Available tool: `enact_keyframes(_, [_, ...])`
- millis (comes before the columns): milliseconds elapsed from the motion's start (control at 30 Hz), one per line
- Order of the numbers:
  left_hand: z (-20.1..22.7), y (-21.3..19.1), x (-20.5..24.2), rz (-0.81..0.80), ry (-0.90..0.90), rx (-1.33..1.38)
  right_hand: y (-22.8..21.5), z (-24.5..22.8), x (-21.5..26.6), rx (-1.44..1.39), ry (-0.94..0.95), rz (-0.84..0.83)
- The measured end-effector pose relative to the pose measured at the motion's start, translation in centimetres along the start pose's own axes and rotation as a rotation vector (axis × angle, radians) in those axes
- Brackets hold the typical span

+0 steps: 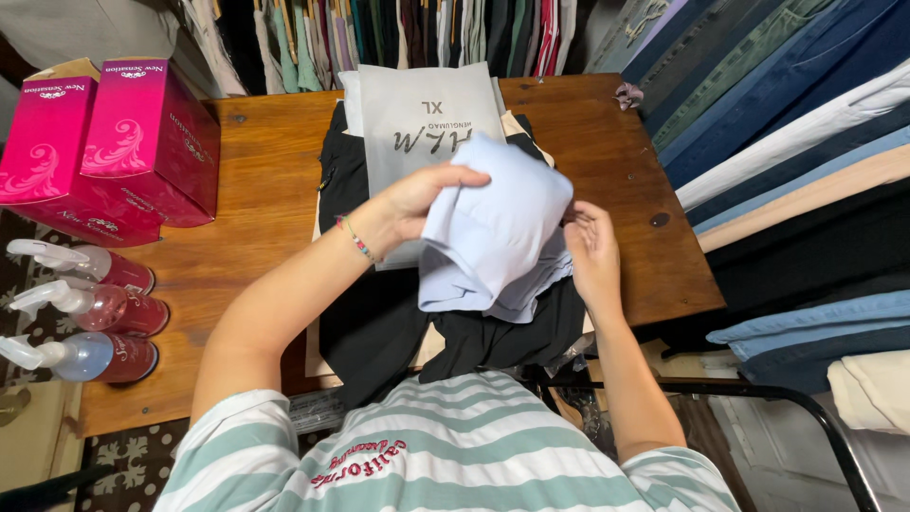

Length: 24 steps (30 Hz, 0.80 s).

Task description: The person unpacks clothing items including a light blue top, black shorts, and a beige two-piece set from plastic mailing bags on a wooden table. They remove the items from the bags, unfold them to show the design, and then place them back onto the table.

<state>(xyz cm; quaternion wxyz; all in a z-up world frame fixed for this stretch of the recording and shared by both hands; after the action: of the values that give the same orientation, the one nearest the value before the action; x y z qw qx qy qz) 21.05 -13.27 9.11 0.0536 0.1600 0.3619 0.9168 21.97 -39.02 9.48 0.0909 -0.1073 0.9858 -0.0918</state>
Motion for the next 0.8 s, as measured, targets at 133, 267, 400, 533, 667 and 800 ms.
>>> enact_keyframes(133, [9.7, 6.2, 4.4, -0.031, 0.14, 0.151, 3.5, -3.1, -1.1, -0.433, 0.129, -0.089])
enact_keyframes(267, [14.7, 6.9, 5.9, -0.375, 0.388, 0.278, 10.4, -1.5, -1.3, -0.745, 0.811, -0.445])
enact_keyframes(400, [16.7, 2.8, 6.1, -0.256, 0.55, 0.218, 10.6, -0.5, -4.8, -1.046, 0.696, -0.507])
enact_keyframes(533, [17.8, -4.4, 6.3, -0.031, 0.597, 0.206, 9.4, -5.0, -9.6, -0.996, 0.392, -0.768])
enact_keyframes(667, [16.0, -9.8, 5.5, 0.196, 0.623, 0.102, 7.3, -3.7, -15.7, -0.847, 0.39, -0.327])
enact_keyframes(800, [14.5, -12.4, 4.6, 0.374, 0.625, 0.065, 8.4, -3.0, -17.7, -0.666, 0.437, -0.163])
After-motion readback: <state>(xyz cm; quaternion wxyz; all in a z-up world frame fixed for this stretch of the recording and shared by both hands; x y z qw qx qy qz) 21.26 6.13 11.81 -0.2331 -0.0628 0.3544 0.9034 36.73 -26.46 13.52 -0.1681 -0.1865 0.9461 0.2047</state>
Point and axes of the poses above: each hand's wrist, its own x-axis away from the middle knuckle, its own y-axis out of the palm, z = x × y, the point moved 8 cm from there along -x, towards the middle knuckle, and after that the axes turned 10 degrees about y, right-handed, at the moved point
